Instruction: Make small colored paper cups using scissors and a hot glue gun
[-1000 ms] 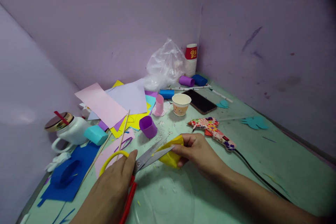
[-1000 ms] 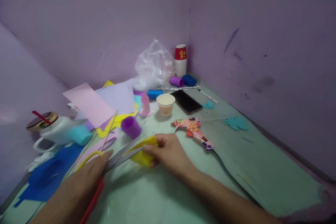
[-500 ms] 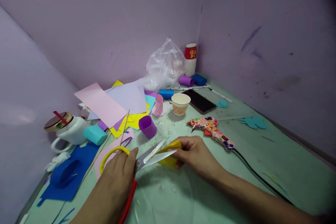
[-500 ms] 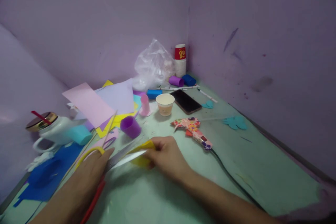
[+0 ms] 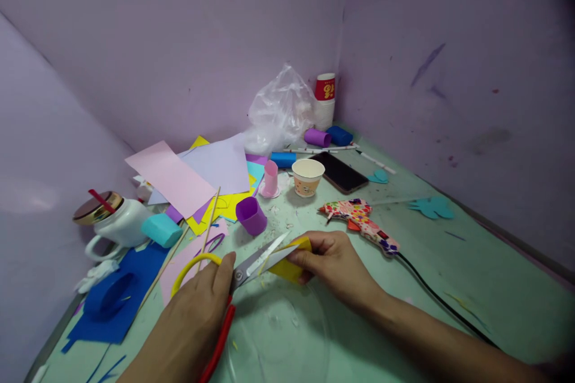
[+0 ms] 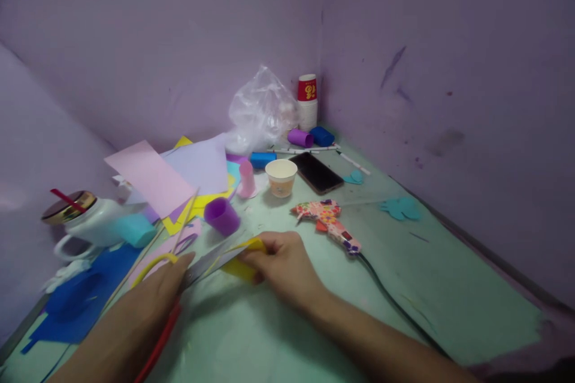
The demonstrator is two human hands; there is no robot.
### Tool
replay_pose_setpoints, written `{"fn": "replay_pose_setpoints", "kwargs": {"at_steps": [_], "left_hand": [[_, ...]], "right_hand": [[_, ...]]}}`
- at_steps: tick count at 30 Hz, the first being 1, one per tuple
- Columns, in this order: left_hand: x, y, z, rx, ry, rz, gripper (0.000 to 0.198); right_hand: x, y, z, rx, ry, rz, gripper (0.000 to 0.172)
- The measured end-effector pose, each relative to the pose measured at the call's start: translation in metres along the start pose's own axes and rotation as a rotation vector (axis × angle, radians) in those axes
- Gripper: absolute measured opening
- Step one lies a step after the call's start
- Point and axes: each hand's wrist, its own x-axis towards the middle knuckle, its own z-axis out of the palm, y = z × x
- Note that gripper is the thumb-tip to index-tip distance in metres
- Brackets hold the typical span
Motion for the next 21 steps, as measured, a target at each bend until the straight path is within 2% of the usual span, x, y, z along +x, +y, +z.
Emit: {"fn": "replay_pose_setpoints", "kwargs": {"at_steps": [6,11,16,21], "left_hand": [[0.001,-0.003,-0.002,0.019,0.036,0.042,0.047],[0.001,-0.006,0.004,-0.076,0.04,0.11,0.046],[0.004,0.003,0.004,-0.097,-0.006,-0.022,0.049],[0.006,0.005,-0.005,-0.077,-0.026,-0.021,0.048]], "right_hand": [[0.001,0.001,0.0,-0.019,-0.008,-0.007,0.017],[-0.001,0.005,0.002,-0.049,-0.007,-0.04,0.016],[-0.003,0.007,0.003,-0.05,0.018,-0.064,0.014],[-0.001,0.005,0.003,-0.049,0.018,-0.061,0.014]]}}
